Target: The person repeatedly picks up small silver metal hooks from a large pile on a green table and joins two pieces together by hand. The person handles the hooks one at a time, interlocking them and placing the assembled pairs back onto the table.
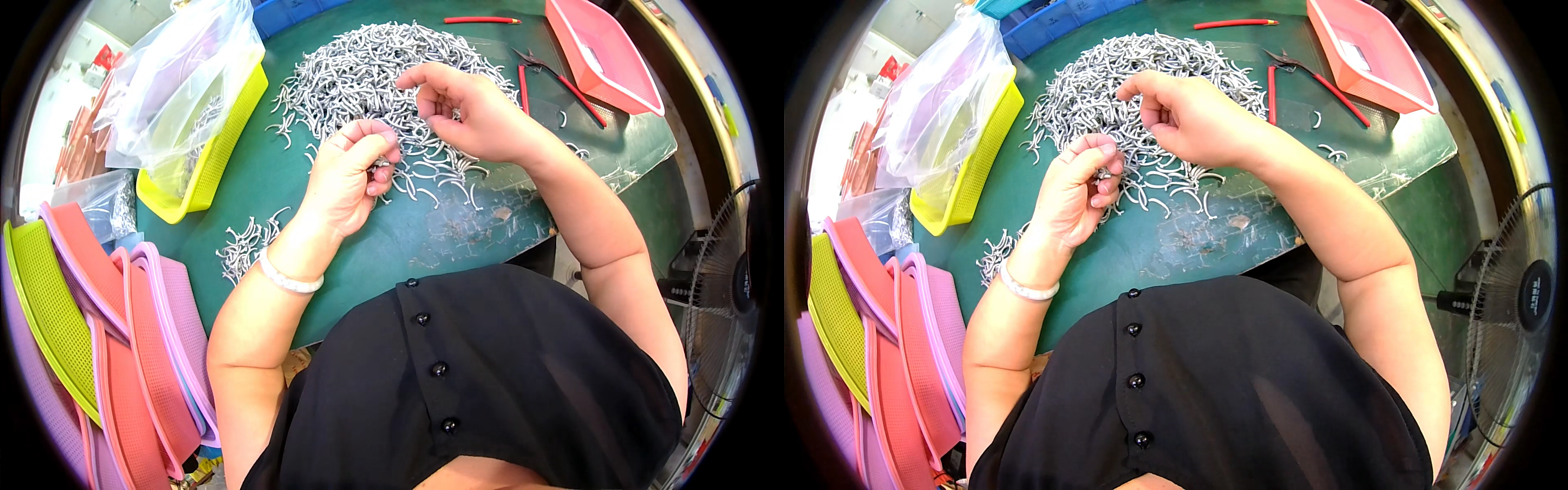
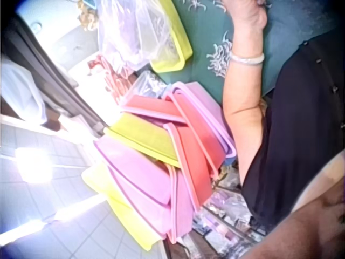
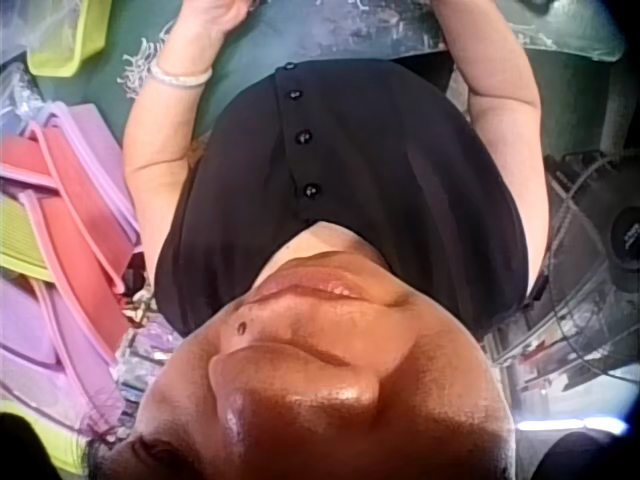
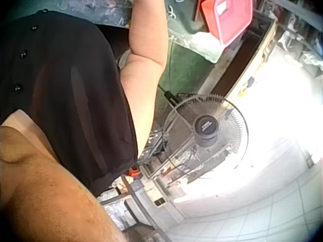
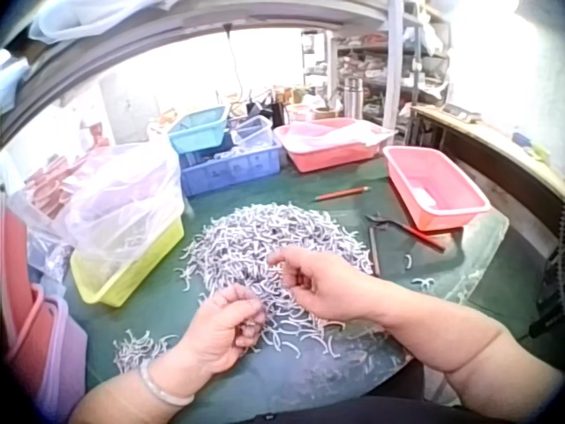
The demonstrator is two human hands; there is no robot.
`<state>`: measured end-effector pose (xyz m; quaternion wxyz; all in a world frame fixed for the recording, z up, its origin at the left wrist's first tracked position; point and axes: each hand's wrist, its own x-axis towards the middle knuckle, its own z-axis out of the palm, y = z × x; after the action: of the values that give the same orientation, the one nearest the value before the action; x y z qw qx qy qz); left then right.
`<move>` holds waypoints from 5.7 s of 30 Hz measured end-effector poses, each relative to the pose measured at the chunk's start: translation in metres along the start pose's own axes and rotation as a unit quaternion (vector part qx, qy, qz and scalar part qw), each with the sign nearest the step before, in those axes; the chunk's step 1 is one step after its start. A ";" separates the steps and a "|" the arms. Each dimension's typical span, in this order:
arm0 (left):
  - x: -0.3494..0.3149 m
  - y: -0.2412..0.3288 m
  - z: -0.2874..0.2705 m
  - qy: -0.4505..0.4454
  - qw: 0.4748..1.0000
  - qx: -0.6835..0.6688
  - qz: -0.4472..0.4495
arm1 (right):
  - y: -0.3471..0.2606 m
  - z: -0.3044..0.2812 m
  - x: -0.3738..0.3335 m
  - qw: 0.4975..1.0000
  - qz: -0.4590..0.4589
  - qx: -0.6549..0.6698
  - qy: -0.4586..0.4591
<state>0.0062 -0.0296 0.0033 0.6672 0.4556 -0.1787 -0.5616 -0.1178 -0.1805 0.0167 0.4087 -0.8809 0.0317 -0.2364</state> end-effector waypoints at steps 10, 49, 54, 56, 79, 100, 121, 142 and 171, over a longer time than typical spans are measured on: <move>-0.004 0.005 0.008 0.006 1.000 0.014 -0.012 | -0.005 0.005 0.001 0.991 -0.101 0.086 0.022; -0.001 0.002 0.001 -0.102 0.994 -0.025 -0.027 | -0.002 0.007 0.001 0.969 -0.019 0.243 0.030; -0.002 0.003 0.002 -0.092 0.994 -0.052 -0.029 | -0.005 0.007 0.000 0.970 -0.013 0.242 0.029; -0.001 0.001 0.003 -0.072 0.997 -0.034 -0.019 | -0.005 0.008 0.000 0.969 -0.011 0.245 0.028; 0.000 -0.002 0.006 0.020 0.998 0.009 0.065 | 0.010 0.002 -0.003 0.958 -0.054 -0.270 -0.079; 0.002 0.002 -0.002 -0.012 0.997 -0.072 0.024 | 0.005 0.001 0.002 0.987 0.046 0.151 0.005; -0.001 -0.008 0.009 0.022 0.982 0.095 0.159 | -0.008 0.010 -0.002 0.993 -0.062 0.102 0.011; 0.005 -0.004 -0.002 0.091 0.955 0.187 0.210 | -0.008 0.001 0.000 0.982 -0.019 0.186 -0.010; -0.035 0.077 0.009 0.123 0.435 0.586 0.672 | -0.008 0.001 -0.001 0.990 -0.059 0.124 -0.015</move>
<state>0.0341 -0.0051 0.0793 0.4226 0.5388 -0.6308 0.3648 -0.1192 -0.1738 0.0219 0.5008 -0.8271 -0.0566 -0.2489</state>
